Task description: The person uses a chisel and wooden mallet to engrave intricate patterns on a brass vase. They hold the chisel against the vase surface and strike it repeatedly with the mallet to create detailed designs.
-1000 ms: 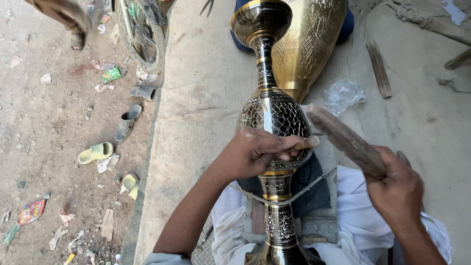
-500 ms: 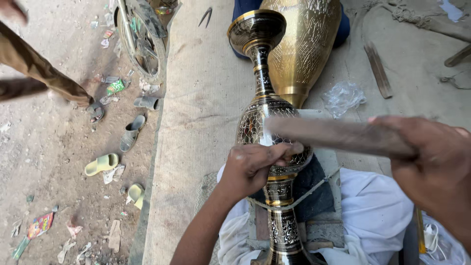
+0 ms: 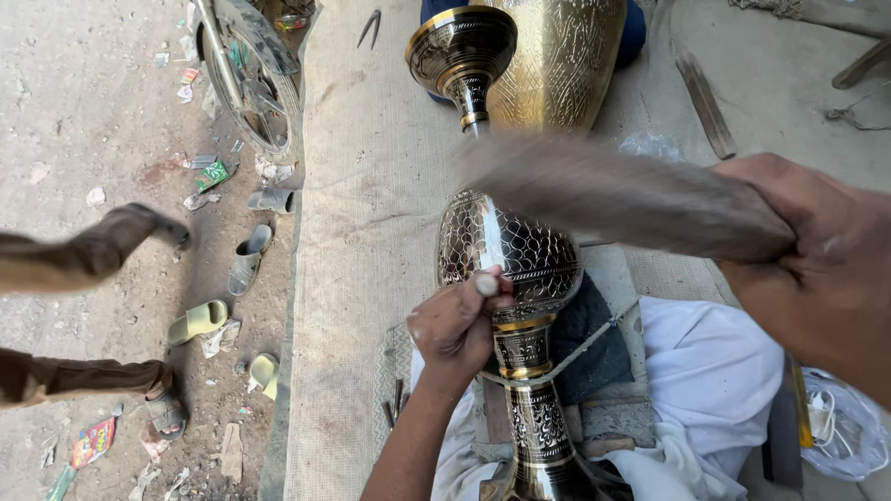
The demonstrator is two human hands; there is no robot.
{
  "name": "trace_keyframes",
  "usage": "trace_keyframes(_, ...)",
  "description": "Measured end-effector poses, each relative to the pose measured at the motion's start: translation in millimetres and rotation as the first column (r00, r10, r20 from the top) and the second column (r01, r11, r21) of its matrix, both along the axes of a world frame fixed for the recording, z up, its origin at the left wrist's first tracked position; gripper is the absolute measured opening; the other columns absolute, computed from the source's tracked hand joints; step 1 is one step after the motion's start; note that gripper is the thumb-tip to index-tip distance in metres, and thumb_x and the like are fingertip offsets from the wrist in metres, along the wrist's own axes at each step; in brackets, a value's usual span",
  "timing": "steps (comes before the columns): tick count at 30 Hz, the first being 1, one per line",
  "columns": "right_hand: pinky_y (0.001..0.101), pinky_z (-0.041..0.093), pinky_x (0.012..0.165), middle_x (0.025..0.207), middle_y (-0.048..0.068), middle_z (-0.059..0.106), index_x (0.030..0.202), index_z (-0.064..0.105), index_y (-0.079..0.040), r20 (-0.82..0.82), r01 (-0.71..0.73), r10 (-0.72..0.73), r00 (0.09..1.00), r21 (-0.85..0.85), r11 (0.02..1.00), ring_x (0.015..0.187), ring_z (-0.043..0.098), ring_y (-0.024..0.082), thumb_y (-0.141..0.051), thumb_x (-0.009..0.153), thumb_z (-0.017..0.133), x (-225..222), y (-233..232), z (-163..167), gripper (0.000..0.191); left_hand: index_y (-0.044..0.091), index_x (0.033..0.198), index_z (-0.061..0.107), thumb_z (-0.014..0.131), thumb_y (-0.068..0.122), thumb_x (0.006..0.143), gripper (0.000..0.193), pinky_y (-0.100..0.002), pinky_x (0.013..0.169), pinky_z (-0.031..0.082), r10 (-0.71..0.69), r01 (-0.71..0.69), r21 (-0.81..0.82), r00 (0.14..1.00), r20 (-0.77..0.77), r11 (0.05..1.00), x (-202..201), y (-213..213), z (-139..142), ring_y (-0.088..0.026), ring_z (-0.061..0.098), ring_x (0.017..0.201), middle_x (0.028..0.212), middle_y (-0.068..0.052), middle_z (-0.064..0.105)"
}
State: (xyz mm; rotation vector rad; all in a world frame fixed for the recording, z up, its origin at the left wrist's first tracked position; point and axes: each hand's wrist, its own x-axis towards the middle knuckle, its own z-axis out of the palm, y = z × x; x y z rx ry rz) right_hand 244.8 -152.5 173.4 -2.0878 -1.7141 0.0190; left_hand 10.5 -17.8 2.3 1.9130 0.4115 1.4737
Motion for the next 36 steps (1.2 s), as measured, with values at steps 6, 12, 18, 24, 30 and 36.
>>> trace_keyframes(6, 0.0377, 0.054, 0.075, 0.092, 0.006, 0.069, 0.117, 0.068, -0.009, -0.077, 0.231, -0.227, 0.971, 0.04, 0.972, 0.082, 0.068, 0.023, 0.003, 0.086, 0.064, -8.1, -33.4, -44.1, 0.033, 0.015, 0.123, 0.073, 0.074, 0.0, 0.089, 0.037, -0.034, 0.069, 0.06, -0.179, 0.22, 0.077, 0.917, -0.356, 0.972, -8.5, 20.7, 19.0, -0.017, 0.075, 0.078, 0.09, -0.004, 0.079)
trace_keyframes(12, 0.0462, 0.052, 0.075, 0.095, 0.009, 0.073, 0.118, 0.073, -0.013, 0.119, 0.367, -0.361, 0.925, -0.036, 0.929, 0.084, 0.07, 0.033, 0.003, 0.077, 0.07, 11.9, -36.7, -107.4, 0.045, 0.022, 0.126, 0.071, 0.063, -0.009, 0.089, 0.049, -0.028, 0.079, 0.065, -0.302, 0.327, 0.021, 0.895, -0.327, 0.945, 2.6, 38.4, 27.7, -0.011, 0.078, 0.081, 0.094, 0.0, 0.081)
trace_keyframes(18, 0.0315, 0.055, 0.084, 0.102, 0.007, 0.072, 0.122, 0.064, -0.009, -0.428, 0.365, -0.26, 0.865, 0.184, 0.913, 0.096, 0.069, 0.018, 0.001, 0.084, 0.074, 2.9, -34.5, -106.7, 0.041, 0.015, 0.13, 0.07, 0.062, -0.011, 0.086, 0.052, -0.03, 0.079, 0.065, -0.504, 0.499, -0.112, 0.789, -0.351, 0.859, 0.8, 48.8, 35.7, -0.014, 0.079, 0.082, 0.091, -0.002, 0.079)
trace_keyframes(24, 0.0303, 0.057, 0.087, 0.104, 0.01, 0.075, 0.118, 0.07, -0.005, -0.117, 0.248, -0.224, 0.967, 0.256, 0.934, 0.097, 0.071, 0.013, 0.006, 0.091, 0.074, -12.7, -32.0, -80.4, 0.029, 0.017, 0.125, 0.072, 0.063, -0.011, 0.081, 0.053, -0.032, 0.084, 0.065, -0.513, 0.539, -0.037, 0.777, -0.364, 0.842, -1.9, 52.4, 37.1, -0.017, 0.079, 0.087, 0.094, -0.004, 0.079)
trace_keyframes(30, 0.033, 0.057, 0.08, 0.096, 0.015, 0.074, 0.116, 0.069, -0.003, -0.089, 0.146, -0.136, 0.987, 0.114, 0.983, 0.089, 0.072, 0.018, 0.011, 0.083, 0.068, -12.1, -12.4, -37.3, 0.036, 0.016, 0.123, 0.072, 0.073, -0.003, 0.088, 0.04, -0.03, 0.074, 0.062, -0.195, 0.216, 0.049, 0.941, -0.276, 0.975, -5.2, 28.0, 18.9, -0.013, 0.077, 0.078, 0.094, -0.002, 0.079)
trace_keyframes(36, 0.0366, 0.057, 0.075, 0.097, 0.008, 0.075, 0.122, 0.072, -0.014, 0.23, 0.003, 0.033, 0.973, -0.154, 0.988, 0.075, 0.07, 0.019, 0.006, 0.076, 0.067, 8.1, 16.5, -0.3, 0.051, 0.017, 0.119, 0.074, 0.065, -0.013, 0.092, 0.041, -0.025, 0.08, 0.065, 0.05, -0.051, -0.033, 0.998, -0.028, 0.998, -0.6, -2.4, -2.1, -0.011, 0.078, 0.085, 0.096, -0.003, 0.078)
